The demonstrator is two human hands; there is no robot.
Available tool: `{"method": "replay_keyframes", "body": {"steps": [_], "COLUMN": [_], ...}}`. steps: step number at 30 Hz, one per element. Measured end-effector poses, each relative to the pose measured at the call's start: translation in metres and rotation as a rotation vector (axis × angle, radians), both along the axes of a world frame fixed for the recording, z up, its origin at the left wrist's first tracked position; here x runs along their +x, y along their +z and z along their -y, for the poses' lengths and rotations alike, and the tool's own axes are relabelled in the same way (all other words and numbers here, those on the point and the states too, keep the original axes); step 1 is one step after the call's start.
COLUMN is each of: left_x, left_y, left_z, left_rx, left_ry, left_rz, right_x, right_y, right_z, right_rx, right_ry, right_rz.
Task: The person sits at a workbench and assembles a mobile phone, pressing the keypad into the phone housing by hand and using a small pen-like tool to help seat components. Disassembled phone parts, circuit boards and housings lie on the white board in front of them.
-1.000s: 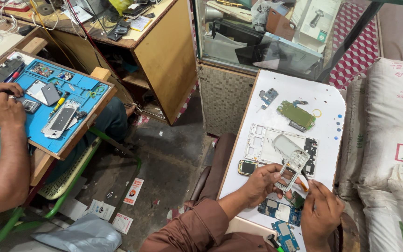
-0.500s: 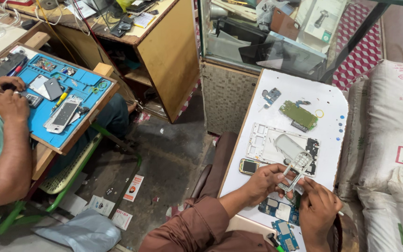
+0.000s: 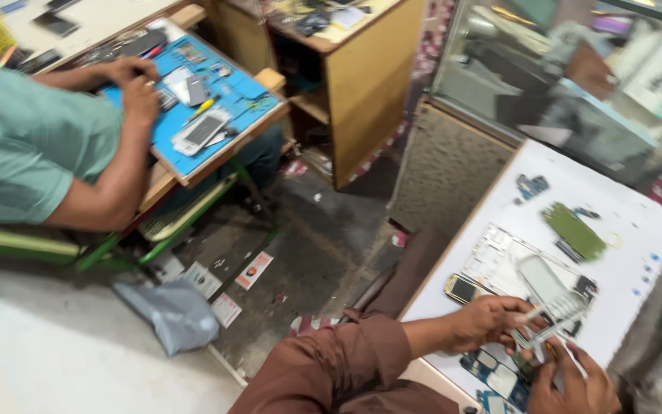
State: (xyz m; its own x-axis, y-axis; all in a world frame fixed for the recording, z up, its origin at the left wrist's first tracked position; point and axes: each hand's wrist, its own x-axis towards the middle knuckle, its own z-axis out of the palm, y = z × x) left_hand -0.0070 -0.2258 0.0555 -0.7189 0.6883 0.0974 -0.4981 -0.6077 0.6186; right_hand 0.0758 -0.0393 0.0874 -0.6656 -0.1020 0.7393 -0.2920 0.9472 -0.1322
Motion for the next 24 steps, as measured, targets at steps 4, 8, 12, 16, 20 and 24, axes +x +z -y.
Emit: {"method": "replay_keyframes", "body": {"steps": [4, 8, 12, 16, 20, 24], "left_x": [-0.002, -0.003, -0.005, -0.004, -0.004, -0.006], "left_y": [-0.001, -0.003, -0.002, 0.003, 0.006, 0.003], "left_z": [-0.001, -0.001, -0.002, 0.001, 0.003, 0.000], "left_rx": [0.052, 0.095, 0.095, 0.064, 0.080, 0.074], "left_ry": [-0.015, -0.034, -0.038, -0.042, -0.052, -0.035], "left_rz": [0.029, 0.032, 0.000, 0.005, -0.004, -0.004], "right_x": [-0.018, -0.020, -0.019, -0.025, -0.018, -0.012], "right_y": [-0.009, -0.018, -0.017, -0.011, -0.015, -0.017], "right_z": [-0.025, -0.021, -0.012, -0.004, 0.001, -0.005], "right_rx": [0.073, -0.067, 0.146, 0.239, -0.001, 0.045], "right_ry": [0.213, 0.285, 0.413, 0.415, 0.177, 0.167], "right_rz": [0.111, 0.236, 0.225, 0.350, 0.417, 0.478]}}
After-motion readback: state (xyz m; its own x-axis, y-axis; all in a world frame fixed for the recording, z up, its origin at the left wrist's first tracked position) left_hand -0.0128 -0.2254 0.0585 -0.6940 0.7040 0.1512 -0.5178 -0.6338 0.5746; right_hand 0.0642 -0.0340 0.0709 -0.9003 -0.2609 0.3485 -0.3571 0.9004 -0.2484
